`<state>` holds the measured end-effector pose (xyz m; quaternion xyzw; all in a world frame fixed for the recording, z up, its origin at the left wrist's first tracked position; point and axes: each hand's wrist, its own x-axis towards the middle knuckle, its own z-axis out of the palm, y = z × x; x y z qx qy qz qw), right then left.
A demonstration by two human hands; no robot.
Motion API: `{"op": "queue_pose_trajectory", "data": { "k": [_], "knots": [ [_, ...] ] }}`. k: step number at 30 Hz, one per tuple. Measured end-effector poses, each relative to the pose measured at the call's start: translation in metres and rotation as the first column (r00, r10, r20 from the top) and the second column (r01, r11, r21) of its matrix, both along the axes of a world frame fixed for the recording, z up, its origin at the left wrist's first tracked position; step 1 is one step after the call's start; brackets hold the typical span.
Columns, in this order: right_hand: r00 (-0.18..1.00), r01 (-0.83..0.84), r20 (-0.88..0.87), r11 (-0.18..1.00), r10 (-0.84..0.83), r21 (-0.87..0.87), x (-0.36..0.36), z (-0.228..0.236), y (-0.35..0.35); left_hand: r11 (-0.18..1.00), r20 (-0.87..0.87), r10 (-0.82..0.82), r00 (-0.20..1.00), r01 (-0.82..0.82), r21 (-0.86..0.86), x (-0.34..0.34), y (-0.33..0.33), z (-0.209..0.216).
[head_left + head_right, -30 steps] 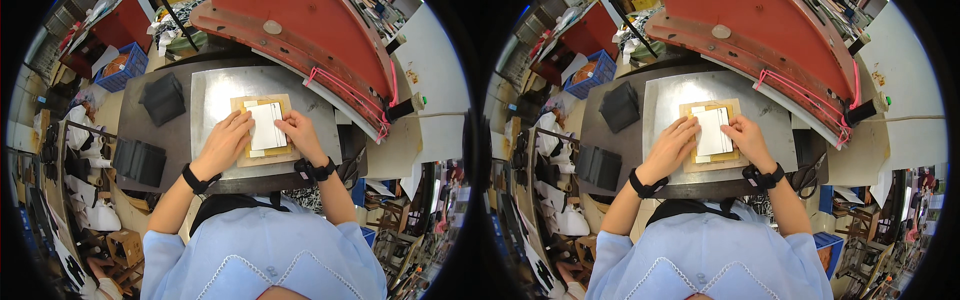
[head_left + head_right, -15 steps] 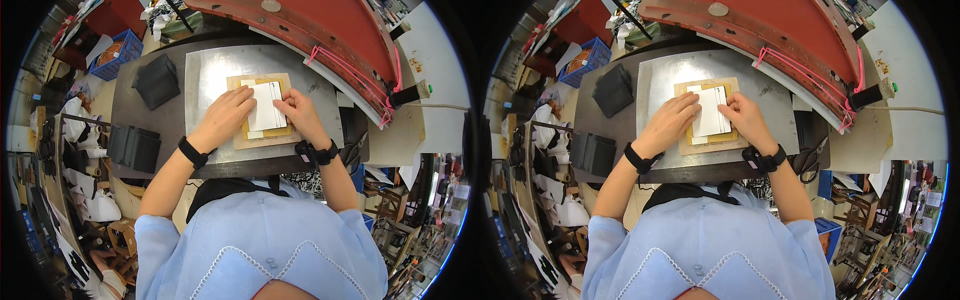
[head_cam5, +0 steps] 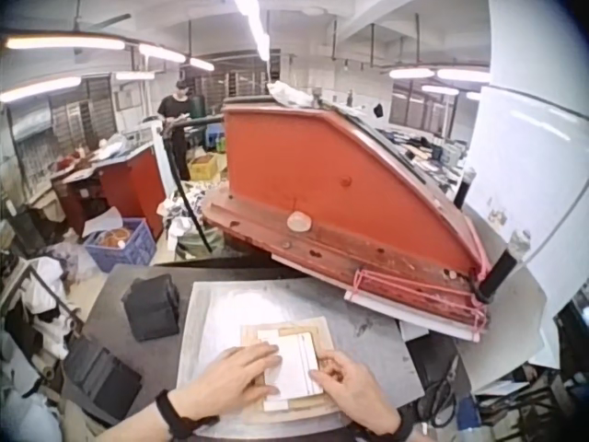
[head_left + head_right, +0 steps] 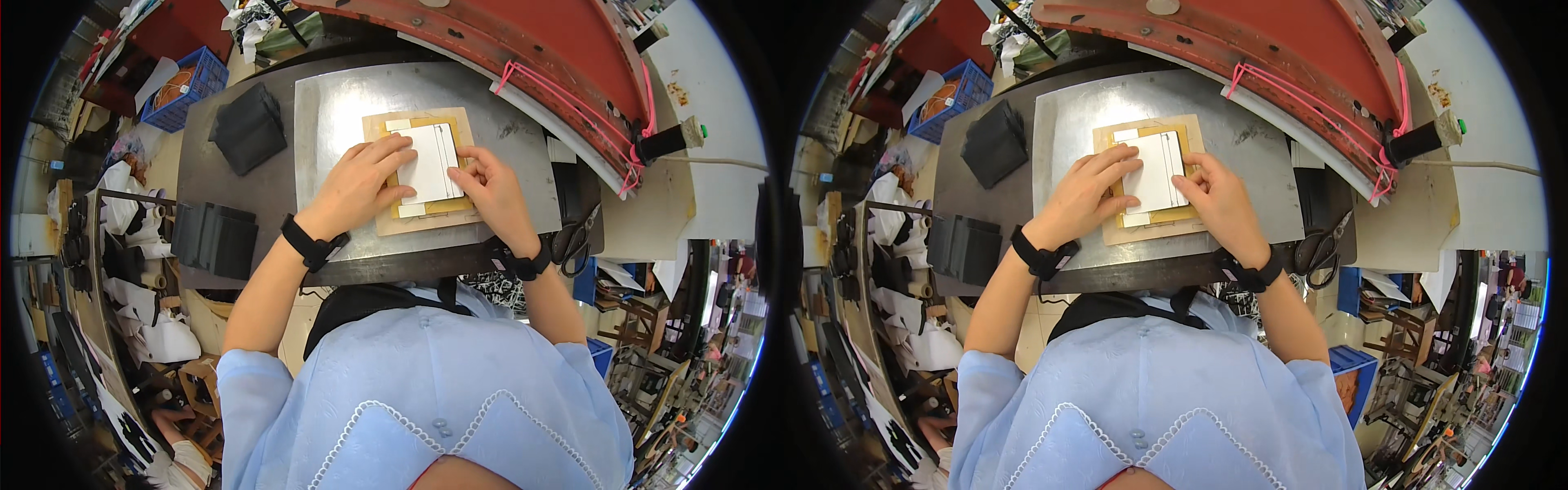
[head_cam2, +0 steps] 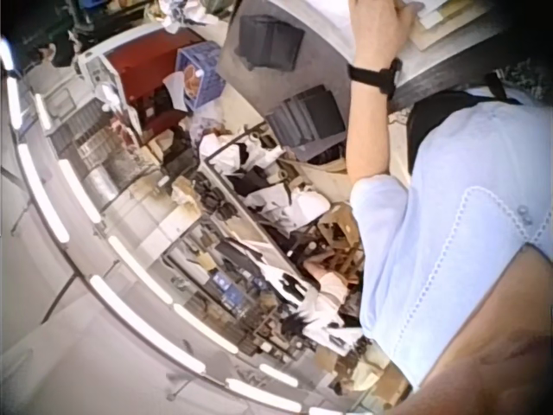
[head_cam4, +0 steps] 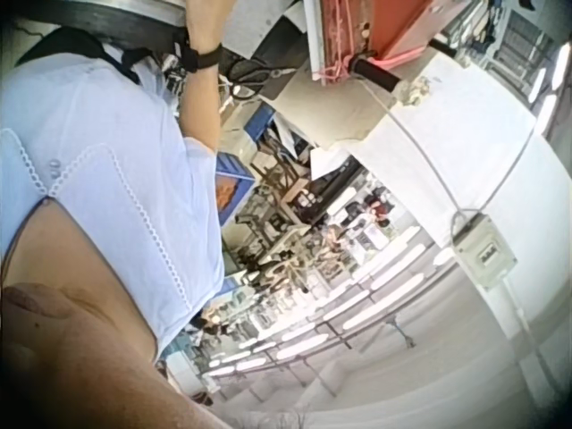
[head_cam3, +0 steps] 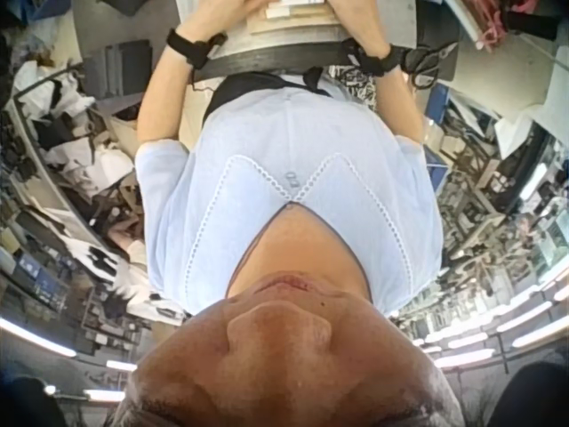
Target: The recorder is assembling leather wallet components using a manual press machine to bond pieces together.
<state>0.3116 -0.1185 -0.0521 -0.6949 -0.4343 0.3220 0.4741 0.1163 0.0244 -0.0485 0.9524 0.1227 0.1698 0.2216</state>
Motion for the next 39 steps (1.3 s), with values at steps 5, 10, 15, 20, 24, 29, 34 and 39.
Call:
{"op": "queue_pose_trajectory", "data": {
  "k": [5, 10, 15, 20, 24, 29, 34, 39],
  "knots": [
    [0.997, 0.037, 0.064, 0.999, -0.038, 0.021, -0.006, -0.005, 0.001, 0.997, -0.030, 0.015, 0.999, -0.013, 0.082, -0.001, -0.004, 0.004],
    [0.995, 0.016, 0.098, 1.000, -0.013, -0.021, -0.005, 0.001, 0.003, 0.990, -0.022, 0.033, 0.999, -0.030, 0.139, 0.002, -0.017, 0.007],
    [0.986, -0.007, 0.164, 0.998, 0.018, -0.064, -0.004, 0.001, 0.001, 0.981, -0.018, 0.039, 0.999, -0.034, 0.192, 0.005, -0.017, 0.005],
    [0.904, -0.077, 0.407, 0.987, 0.129, -0.142, 0.001, 0.013, 0.007, 0.993, -0.059, 0.037, 0.998, -0.030, 0.112, 0.004, -0.010, 0.009],
    [0.666, -0.246, 0.730, 0.969, 0.154, 0.020, -0.002, 0.024, 0.019, 0.988, -0.057, 0.035, 0.998, -0.026, 0.151, 0.005, -0.010, 0.011],
    [0.469, -0.456, 0.843, 0.890, 0.263, -0.024, -0.003, 0.005, 0.024, 0.984, -0.038, 0.033, 0.999, -0.026, 0.176, 0.006, -0.010, 0.007],
    [0.496, -0.449, 0.816, 0.892, 0.296, -0.051, -0.004, 0.002, 0.023, 0.987, -0.027, 0.023, 0.999, -0.018, 0.159, 0.005, -0.011, 0.006],
    [0.495, -0.465, 0.831, 0.885, 0.253, 0.007, -0.001, -0.007, 0.023, 0.998, -0.018, -0.036, 0.999, 0.036, 0.046, -0.003, 0.002, -0.004]
  ]
}}
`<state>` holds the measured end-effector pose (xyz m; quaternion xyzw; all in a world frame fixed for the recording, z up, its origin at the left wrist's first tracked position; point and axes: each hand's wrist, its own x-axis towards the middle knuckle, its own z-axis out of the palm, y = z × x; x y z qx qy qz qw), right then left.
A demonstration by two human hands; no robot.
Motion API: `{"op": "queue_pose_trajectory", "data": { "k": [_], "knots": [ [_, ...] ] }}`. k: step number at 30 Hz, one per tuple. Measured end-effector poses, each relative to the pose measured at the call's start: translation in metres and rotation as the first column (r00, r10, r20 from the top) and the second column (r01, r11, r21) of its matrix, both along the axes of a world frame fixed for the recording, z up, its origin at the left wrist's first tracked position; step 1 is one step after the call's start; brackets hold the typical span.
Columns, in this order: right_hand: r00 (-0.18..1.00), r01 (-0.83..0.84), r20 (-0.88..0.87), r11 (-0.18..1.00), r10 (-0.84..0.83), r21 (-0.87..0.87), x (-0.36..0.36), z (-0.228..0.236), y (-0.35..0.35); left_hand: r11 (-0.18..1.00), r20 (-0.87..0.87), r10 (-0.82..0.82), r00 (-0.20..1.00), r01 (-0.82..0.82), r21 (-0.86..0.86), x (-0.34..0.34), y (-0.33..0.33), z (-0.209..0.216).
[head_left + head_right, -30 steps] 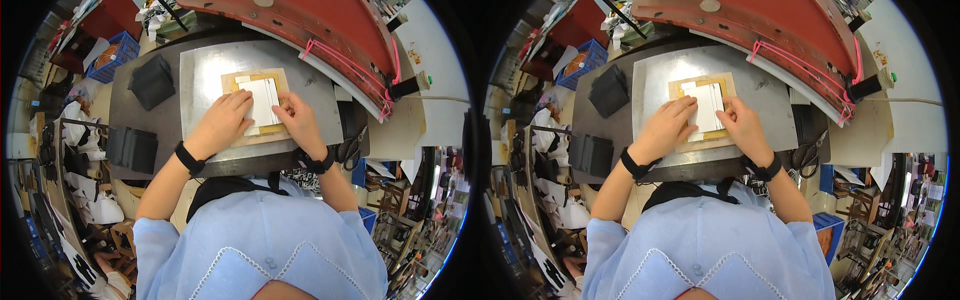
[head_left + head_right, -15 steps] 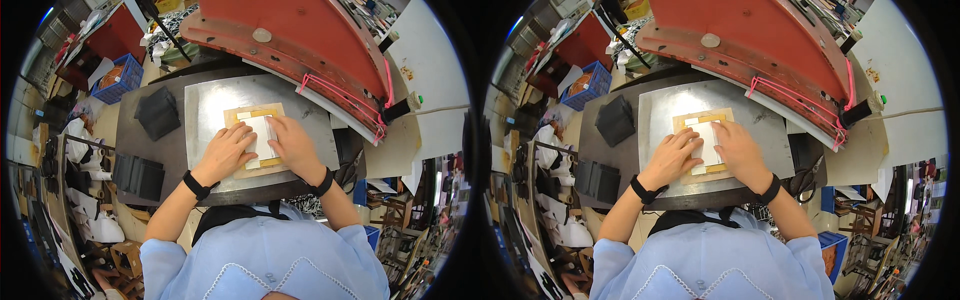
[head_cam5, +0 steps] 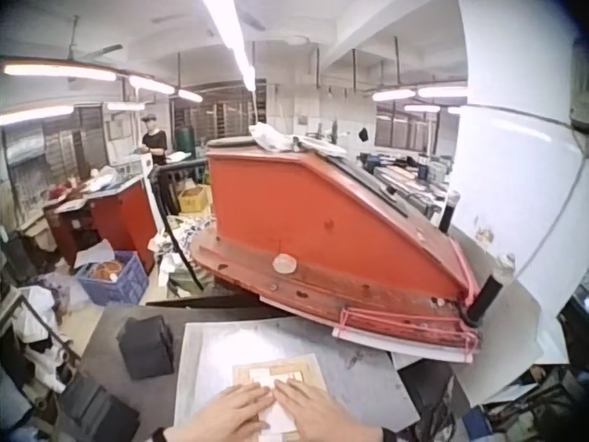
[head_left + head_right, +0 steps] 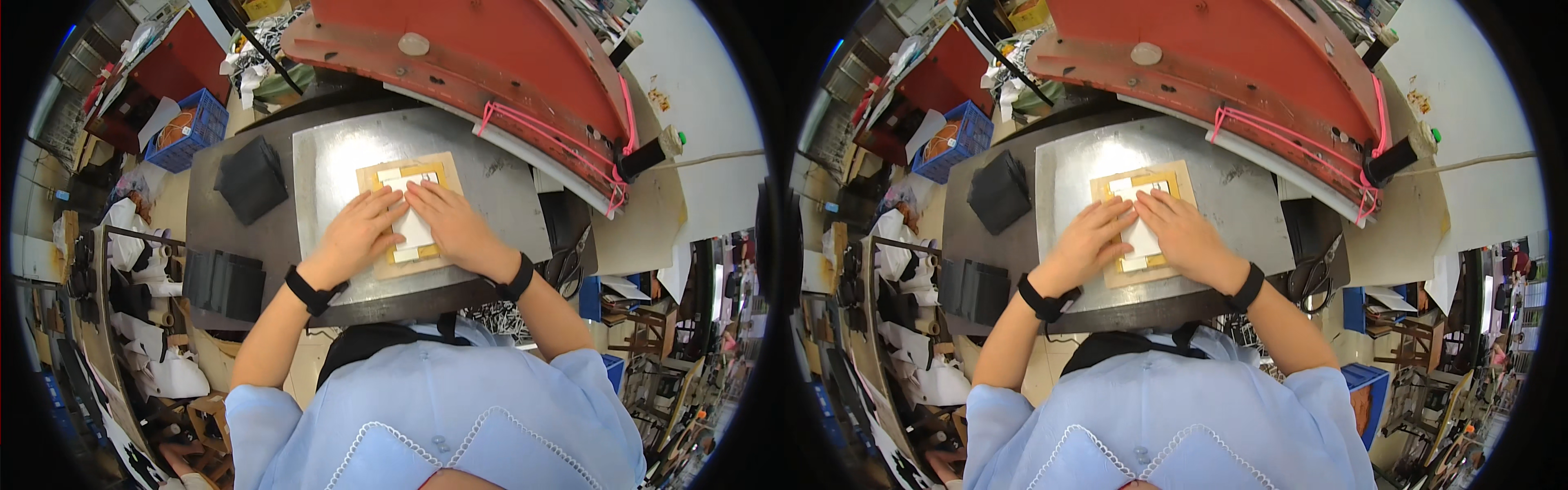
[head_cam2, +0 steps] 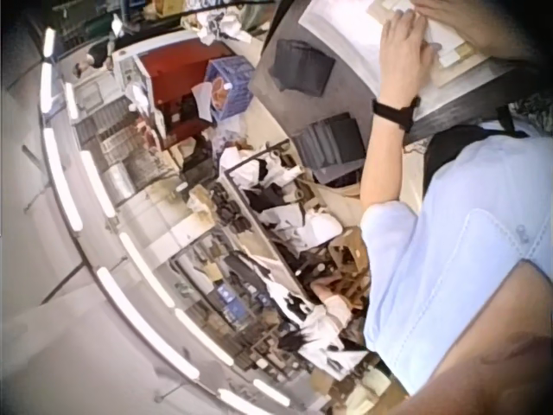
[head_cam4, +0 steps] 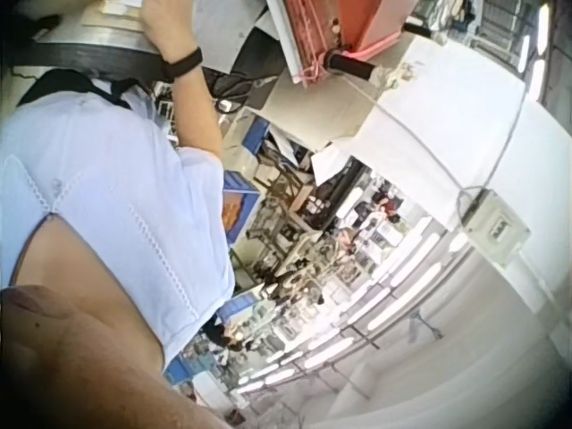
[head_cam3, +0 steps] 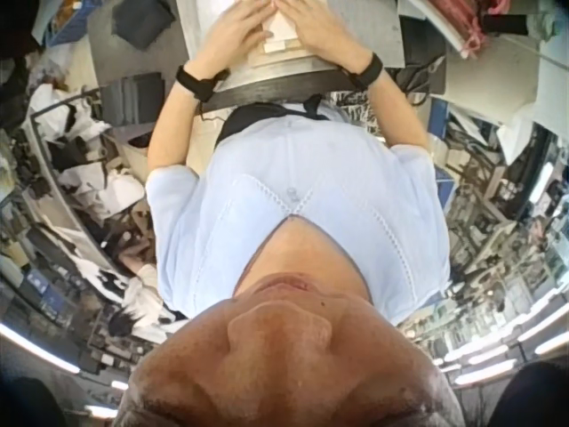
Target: The recorder is assembling leather wallet components using a manual press machine to bond pieces together.
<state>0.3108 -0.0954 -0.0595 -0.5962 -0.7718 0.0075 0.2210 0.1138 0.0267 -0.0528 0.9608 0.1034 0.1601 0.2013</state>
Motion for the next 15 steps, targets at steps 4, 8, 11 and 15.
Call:
{"op": "queue_pose_trajectory", "data": {
  "k": [4, 8, 11, 15],
  "knots": [
    [0.979, 0.113, -0.177, 0.993, -0.103, 0.046, -0.003, -0.002, -0.001, 1.000, -0.022, 0.010, 1.000, -0.010, -0.001, 0.001, 0.000, 0.007],
    [0.985, 0.134, -0.112, 0.991, -0.135, -0.011, -0.004, 0.014, -0.024, 0.998, -0.010, 0.018, 1.000, -0.018, 0.055, -0.001, -0.005, 0.007],
    [0.991, 0.125, -0.052, 0.992, -0.123, 0.037, -0.017, 0.010, -0.028, 0.998, -0.010, 0.053, 0.999, -0.053, 0.031, 0.000, -0.009, 0.013],
    [0.994, 0.104, -0.017, 0.994, -0.104, 0.016, -0.014, 0.008, -0.023, 0.996, 0.026, 0.026, 0.999, -0.028, 0.087, 0.000, -0.010, 0.015]
  ]
}}
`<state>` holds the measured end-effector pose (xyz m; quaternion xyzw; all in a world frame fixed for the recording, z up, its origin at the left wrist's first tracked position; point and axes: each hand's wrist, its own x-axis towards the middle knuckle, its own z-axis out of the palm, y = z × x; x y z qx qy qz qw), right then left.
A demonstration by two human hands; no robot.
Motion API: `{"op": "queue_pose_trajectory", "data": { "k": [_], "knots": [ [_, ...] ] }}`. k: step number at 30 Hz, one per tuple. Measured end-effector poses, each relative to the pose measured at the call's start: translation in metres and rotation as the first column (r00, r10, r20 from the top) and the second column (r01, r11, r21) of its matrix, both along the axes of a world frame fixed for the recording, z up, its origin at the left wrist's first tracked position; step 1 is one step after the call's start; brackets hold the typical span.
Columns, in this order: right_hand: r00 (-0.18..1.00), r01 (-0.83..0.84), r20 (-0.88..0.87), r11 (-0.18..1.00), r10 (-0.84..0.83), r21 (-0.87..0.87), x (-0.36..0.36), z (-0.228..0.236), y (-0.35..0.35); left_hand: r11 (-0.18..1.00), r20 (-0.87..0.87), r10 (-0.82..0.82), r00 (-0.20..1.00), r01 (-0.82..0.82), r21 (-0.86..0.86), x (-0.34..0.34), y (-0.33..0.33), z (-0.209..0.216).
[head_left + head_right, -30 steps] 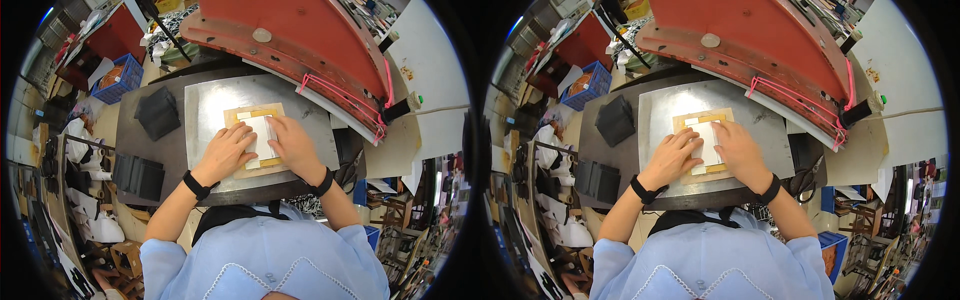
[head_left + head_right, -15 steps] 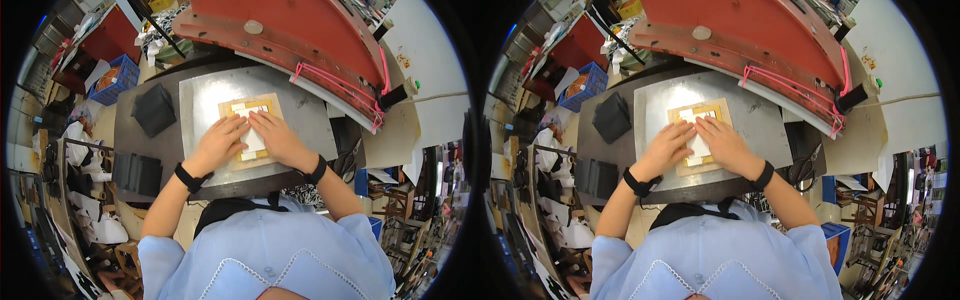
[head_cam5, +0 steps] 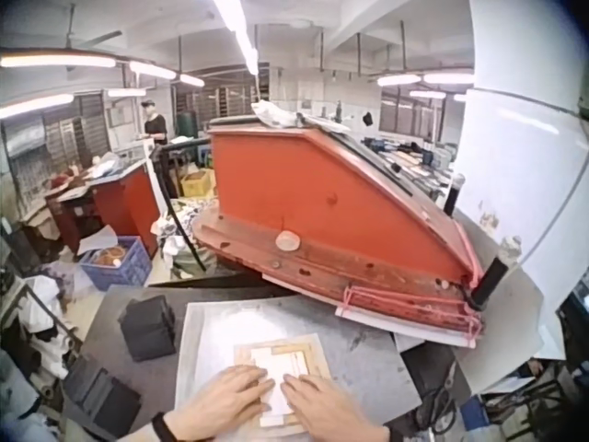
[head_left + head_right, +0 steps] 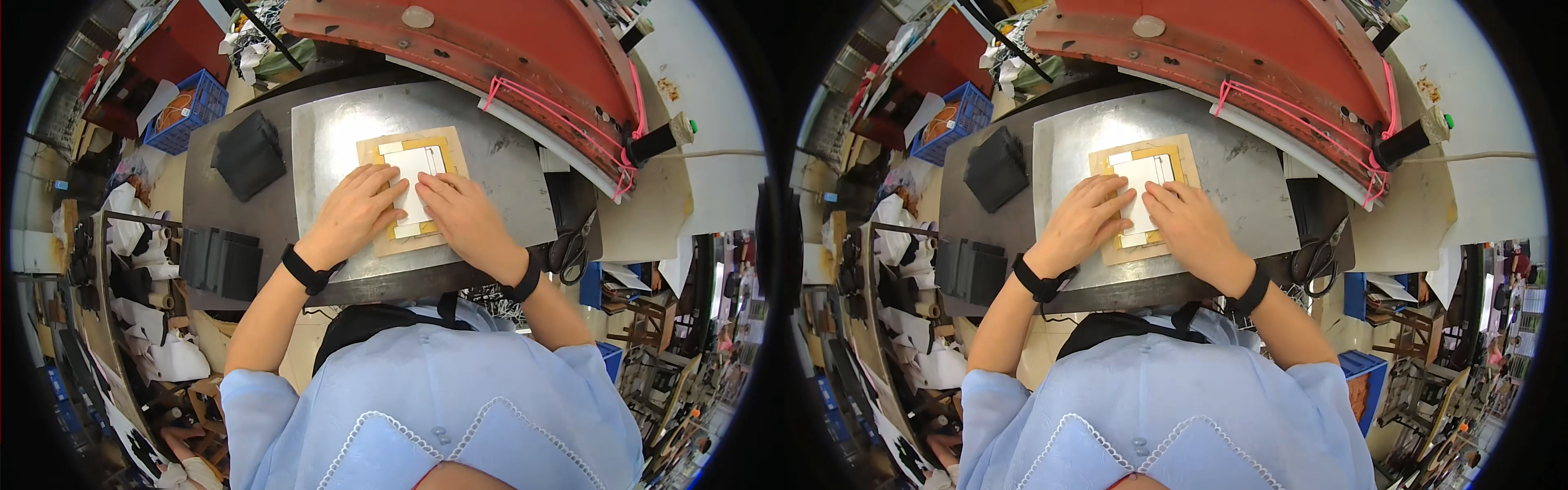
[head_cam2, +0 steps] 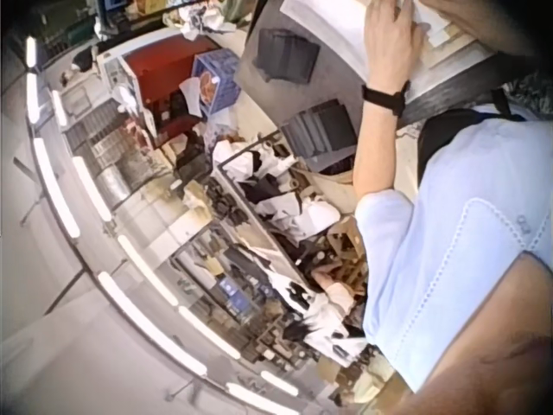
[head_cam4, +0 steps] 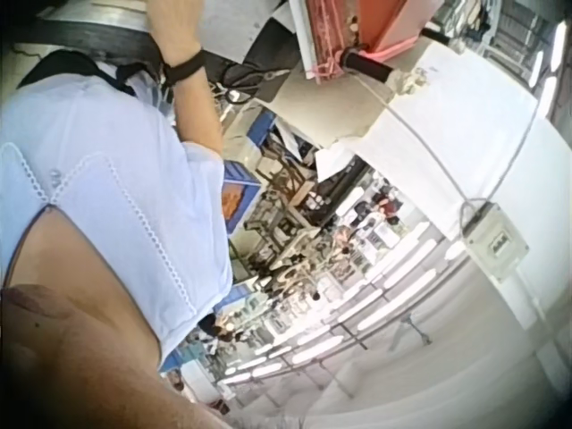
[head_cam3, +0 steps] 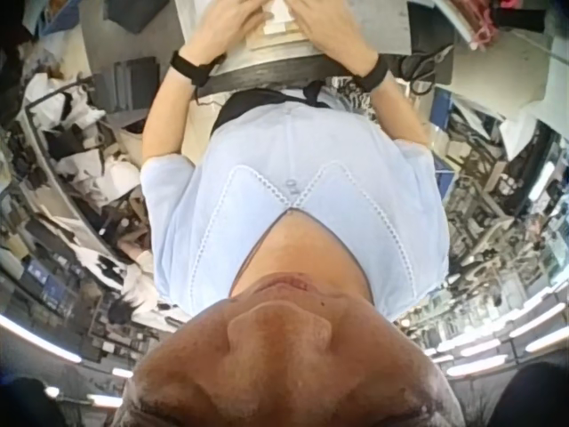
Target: The recorder is assembling leather wallet components using a manual press machine to bond pieces together.
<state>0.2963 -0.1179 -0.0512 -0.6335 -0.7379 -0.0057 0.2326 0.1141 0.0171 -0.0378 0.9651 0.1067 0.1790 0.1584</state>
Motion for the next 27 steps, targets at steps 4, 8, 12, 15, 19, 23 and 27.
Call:
{"op": "queue_pose_trajectory", "data": {
  "k": [4, 8, 12, 15, 19, 23, 27],
  "knots": [
    [1.000, 0.016, 0.015, 0.999, -0.015, -0.049, -0.002, 0.010, 0.004, 0.996, 0.042, -0.021, 0.999, 0.017, 0.086, -0.002, -0.003, -0.002],
    [0.997, 0.055, 0.061, 0.998, -0.055, 0.000, -0.005, 0.007, 0.006, 0.990, 0.068, -0.008, 0.998, -0.002, 0.141, 0.001, -0.007, -0.004],
    [0.994, 0.016, 0.108, 0.996, -0.026, 0.093, -0.004, 0.008, 0.007, 0.990, 0.043, 0.006, 0.999, -0.012, 0.144, 0.000, -0.006, -0.003],
    [0.996, 0.022, 0.083, 0.998, -0.026, 0.051, -0.011, 0.007, -0.009, 0.985, 0.003, 0.001, 1.000, -0.002, 0.170, -0.002, -0.006, -0.003],
    [0.990, 0.023, 0.135, 0.992, -0.040, 0.123, -0.019, 0.009, -0.030, 0.983, -0.025, 0.009, 1.000, -0.005, 0.186, 0.001, -0.007, 0.000],
    [1.000, 0.007, 0.022, 0.995, -0.009, 0.100, -0.014, 0.008, -0.025, 0.979, -0.033, -0.003, 0.999, 0.009, 0.205, -0.001, -0.005, 0.002],
    [0.913, 0.335, -0.338, 0.892, -0.227, 0.303, 0.039, 0.038, -0.042, 0.988, -0.033, 0.007, 0.999, -0.002, 0.154, -0.003, -0.005, 0.003]
  ]
}}
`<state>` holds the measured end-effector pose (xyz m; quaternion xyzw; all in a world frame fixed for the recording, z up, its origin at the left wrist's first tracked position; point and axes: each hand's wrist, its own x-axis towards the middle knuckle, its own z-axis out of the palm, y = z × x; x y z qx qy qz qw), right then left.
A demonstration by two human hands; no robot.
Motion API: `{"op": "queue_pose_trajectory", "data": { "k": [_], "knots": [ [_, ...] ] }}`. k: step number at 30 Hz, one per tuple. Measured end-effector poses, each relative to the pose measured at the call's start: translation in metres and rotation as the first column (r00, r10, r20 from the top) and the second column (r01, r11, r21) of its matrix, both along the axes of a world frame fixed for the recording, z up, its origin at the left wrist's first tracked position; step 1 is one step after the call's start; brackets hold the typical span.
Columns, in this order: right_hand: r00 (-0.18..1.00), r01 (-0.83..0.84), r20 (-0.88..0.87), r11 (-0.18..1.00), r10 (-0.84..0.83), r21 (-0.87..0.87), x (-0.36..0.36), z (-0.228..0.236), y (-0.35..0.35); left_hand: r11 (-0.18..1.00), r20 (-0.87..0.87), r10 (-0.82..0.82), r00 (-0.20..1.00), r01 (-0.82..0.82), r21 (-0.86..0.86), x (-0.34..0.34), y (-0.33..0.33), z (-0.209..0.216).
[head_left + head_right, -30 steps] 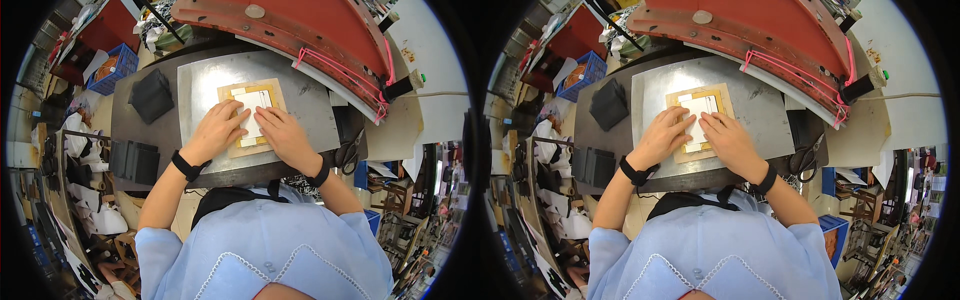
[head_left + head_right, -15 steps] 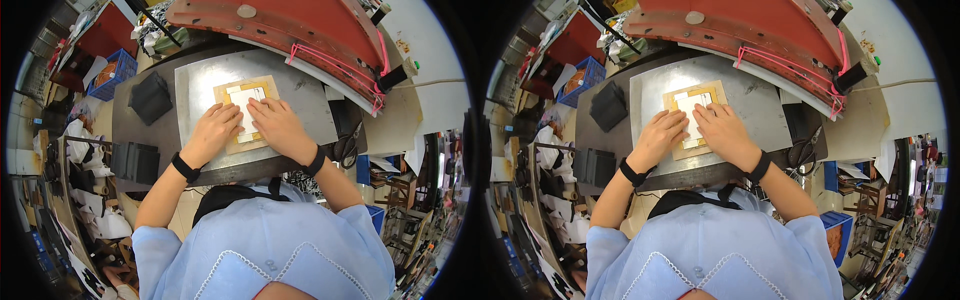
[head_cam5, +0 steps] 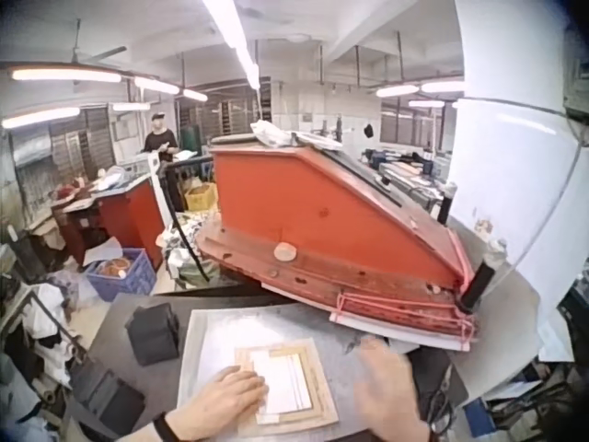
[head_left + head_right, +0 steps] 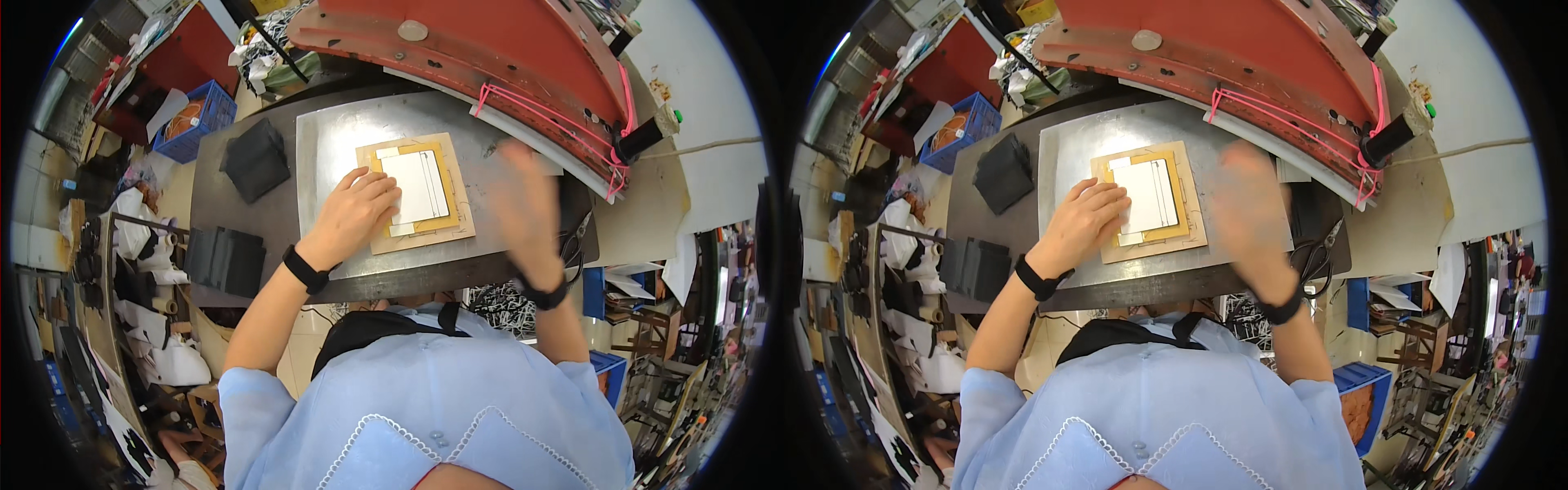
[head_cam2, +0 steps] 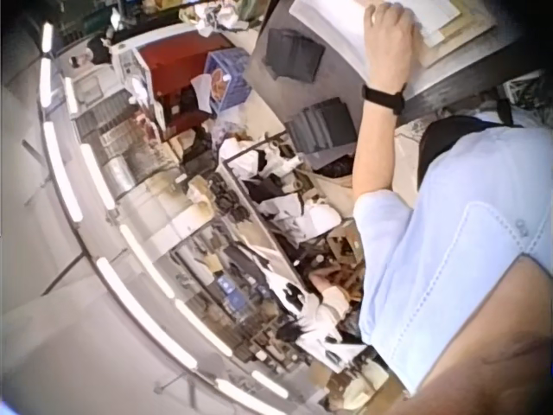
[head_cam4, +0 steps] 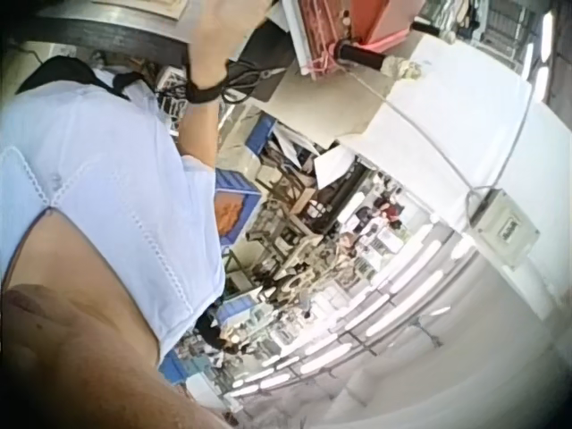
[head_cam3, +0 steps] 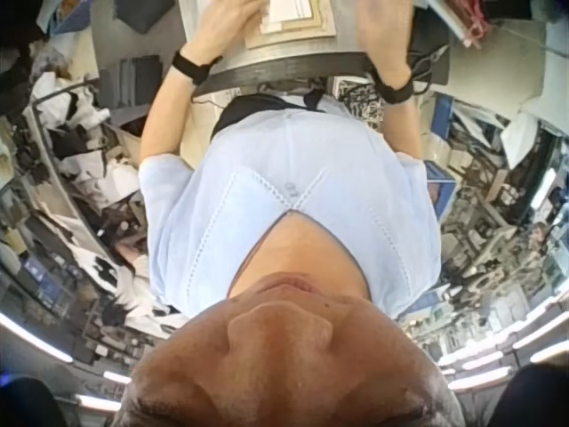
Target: The recorder is assembling leather wallet components using a manual press machine to bond pieces together.
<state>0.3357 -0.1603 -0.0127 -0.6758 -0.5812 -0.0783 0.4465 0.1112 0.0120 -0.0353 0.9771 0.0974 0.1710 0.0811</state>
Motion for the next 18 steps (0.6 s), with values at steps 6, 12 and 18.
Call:
{"op": "queue_pose_trajectory", "data": {
  "k": [6, 12, 18],
  "knots": [
    [0.794, 0.513, -0.523, 0.804, -0.310, 0.302, 0.158, 0.056, -0.039, 0.967, 0.199, 0.152, 0.968, -0.104, -0.232, -0.009, 0.004, 0.013],
    [0.763, 0.367, -0.634, 0.892, -0.126, 0.264, 0.200, 0.035, -0.030, 0.936, 0.210, 0.313, 0.926, -0.264, -0.232, -0.064, -0.015, 0.042],
    [0.764, 0.364, -0.629, 0.903, -0.147, 0.230, 0.183, 0.041, -0.036, 0.773, 0.089, 0.054, 0.995, 0.015, -0.634, -0.065, -0.074, 0.045]
  ]
}}
